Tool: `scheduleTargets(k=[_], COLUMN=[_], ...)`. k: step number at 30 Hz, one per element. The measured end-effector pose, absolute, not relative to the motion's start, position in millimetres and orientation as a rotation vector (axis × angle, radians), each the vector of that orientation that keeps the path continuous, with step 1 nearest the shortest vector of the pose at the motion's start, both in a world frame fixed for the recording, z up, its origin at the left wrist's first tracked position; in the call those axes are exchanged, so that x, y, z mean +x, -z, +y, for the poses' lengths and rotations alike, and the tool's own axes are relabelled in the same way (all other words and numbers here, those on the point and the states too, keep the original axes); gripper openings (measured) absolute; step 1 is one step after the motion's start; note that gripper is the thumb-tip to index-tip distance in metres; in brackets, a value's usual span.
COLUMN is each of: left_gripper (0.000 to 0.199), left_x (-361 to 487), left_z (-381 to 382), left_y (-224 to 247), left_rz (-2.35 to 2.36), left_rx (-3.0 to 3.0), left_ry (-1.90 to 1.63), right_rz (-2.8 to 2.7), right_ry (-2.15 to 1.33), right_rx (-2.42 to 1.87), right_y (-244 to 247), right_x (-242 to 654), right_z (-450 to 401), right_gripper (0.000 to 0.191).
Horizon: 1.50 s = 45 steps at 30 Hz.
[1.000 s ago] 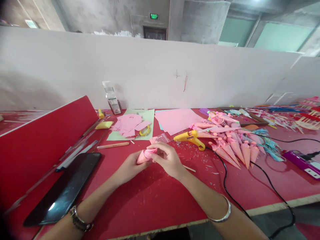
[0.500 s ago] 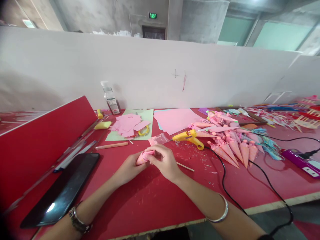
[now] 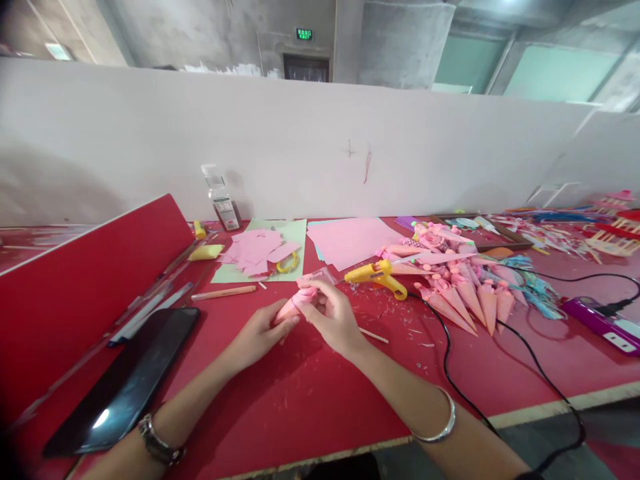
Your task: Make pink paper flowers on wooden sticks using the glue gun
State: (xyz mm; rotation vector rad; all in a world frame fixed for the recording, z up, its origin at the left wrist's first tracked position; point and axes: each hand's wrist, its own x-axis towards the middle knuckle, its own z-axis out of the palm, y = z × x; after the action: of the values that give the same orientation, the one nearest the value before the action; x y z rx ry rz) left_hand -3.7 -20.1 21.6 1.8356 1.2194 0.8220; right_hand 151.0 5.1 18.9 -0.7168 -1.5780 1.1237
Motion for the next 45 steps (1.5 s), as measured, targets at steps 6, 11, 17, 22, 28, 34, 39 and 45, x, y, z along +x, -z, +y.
scheduleTargets(k=[6,11,17,22,28,34,39,45], left_gripper=[0.032,0.036,0.038,0.038,0.03,0.028,0.033,0.029], left_x=[-3.2,-5.0,-6.8,-7.7,-3.4,-4.8,-5.4,-4.2], left_z=[-20.6,-18.5,-16.2,-15.9,-20.4,-21.4,-21.9,-24.1], left_y=[-20.7,-17.0,-12.6,-11.9,-24.3,-26.2,-28.5,-31.6], left_rz=[0.943,0.947,0.999,1.02,1.067,1.163,1.164,1.24], left_rx=[1.625,1.542,1.441,1.437,1.73,1.781,1.795,1.958], left_ry=[-0.821,-0.846,-0.832,-0.834,-0.878,-0.885,-0.899,-0.849], right_rz=[-1.682,-1.727,-1.787,-1.783,-1.679,-1.675,-1.693,-1.703], right_ry=[-0.928,-0.818,-0.759,-0.791,-0.766,-0.73,-0.759,-0.83], right_rx=[-0.715,-0.695,-0.728,-0.738,-0.822,-0.824,-0.765,-0.786], right_y=[-26.8,-27.8,-27.1,-26.4,-26.2,-26.2,-27.0,-24.9], right_x=[153.4,153.8,153.6,152.0,152.5,152.5,153.3,152.4], right_z=[3.8,3.7,2.9,0.7,1.1,1.7,0.5,1.4], right_gripper=[0.015,0.017,0.019,0.018,0.01,0.008,0.011,0.012])
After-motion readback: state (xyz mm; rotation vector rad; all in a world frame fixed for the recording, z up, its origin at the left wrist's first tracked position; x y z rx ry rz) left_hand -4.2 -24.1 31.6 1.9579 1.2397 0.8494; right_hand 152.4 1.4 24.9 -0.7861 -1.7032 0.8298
